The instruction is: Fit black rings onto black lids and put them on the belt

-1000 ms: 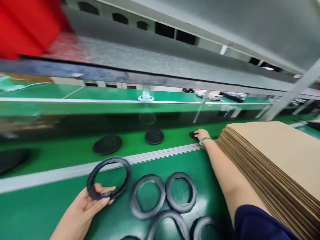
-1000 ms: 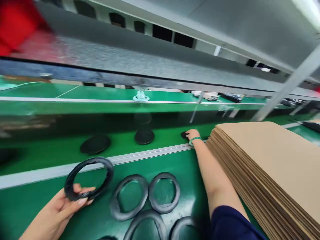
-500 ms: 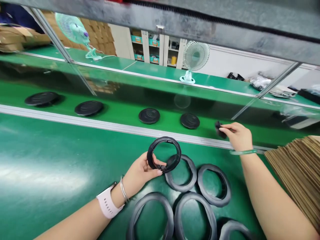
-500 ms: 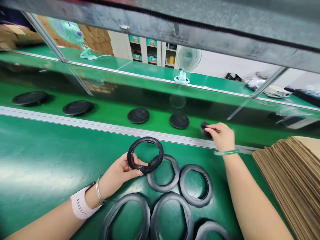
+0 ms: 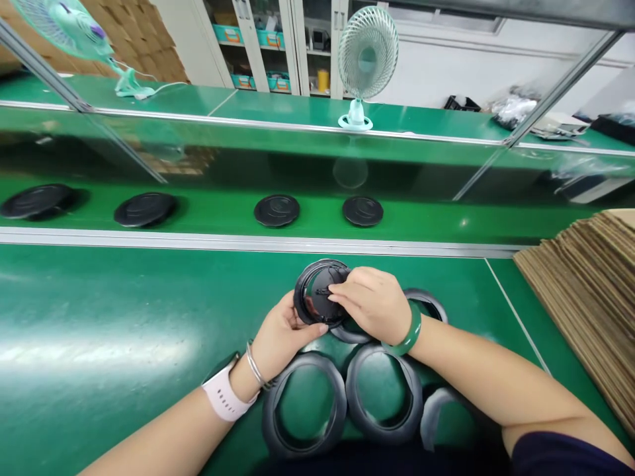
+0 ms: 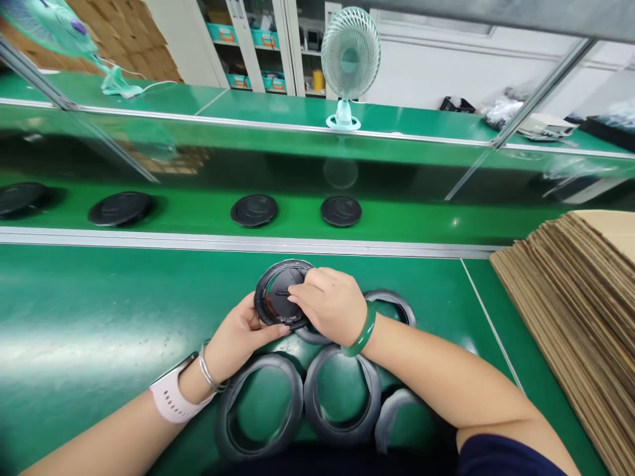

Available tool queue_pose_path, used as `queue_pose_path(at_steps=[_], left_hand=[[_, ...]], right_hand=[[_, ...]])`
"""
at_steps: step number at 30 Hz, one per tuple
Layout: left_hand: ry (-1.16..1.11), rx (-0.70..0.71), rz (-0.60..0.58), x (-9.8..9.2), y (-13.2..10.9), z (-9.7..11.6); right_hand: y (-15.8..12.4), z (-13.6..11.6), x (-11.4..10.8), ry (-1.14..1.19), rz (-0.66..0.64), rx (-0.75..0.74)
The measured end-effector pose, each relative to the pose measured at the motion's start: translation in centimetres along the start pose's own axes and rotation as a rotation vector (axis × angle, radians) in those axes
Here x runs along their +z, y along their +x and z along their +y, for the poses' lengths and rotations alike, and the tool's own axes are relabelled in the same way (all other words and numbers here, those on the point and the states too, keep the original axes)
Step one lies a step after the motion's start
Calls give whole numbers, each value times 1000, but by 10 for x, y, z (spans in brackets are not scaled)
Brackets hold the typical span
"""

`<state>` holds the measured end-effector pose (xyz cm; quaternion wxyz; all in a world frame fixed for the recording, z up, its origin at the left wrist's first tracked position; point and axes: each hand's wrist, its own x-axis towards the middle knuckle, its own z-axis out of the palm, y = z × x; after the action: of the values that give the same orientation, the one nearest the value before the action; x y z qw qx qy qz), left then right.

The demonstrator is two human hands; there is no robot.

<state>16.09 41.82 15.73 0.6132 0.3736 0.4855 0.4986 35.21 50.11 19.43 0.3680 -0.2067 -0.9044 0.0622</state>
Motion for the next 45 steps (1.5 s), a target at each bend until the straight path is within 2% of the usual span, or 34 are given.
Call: queue_pose_path(at_steps=[6,14,19,29,33,39,45], left_hand=[[58,10,54,6,-4,5],[119,34,68,6,-6,7],[147,40,97,7,-6,8],[172,47,103,7,-8,9],[179,68,95,7,-7,8],[171,113,90,8,-6,7],[134,105,66,7,-6,8]], right_hand=[[-1,-6,5,-41,27,-34],[-2,-7,5,-143,-4,-91],[-2,-7,5,-134,30,-119],[-5,-6,6,-167,33,-135],[-5,-5,7,-127,29,-78],[-4,-7,5,-183,79,-162],[-3,-8,8,-206,61,-132]])
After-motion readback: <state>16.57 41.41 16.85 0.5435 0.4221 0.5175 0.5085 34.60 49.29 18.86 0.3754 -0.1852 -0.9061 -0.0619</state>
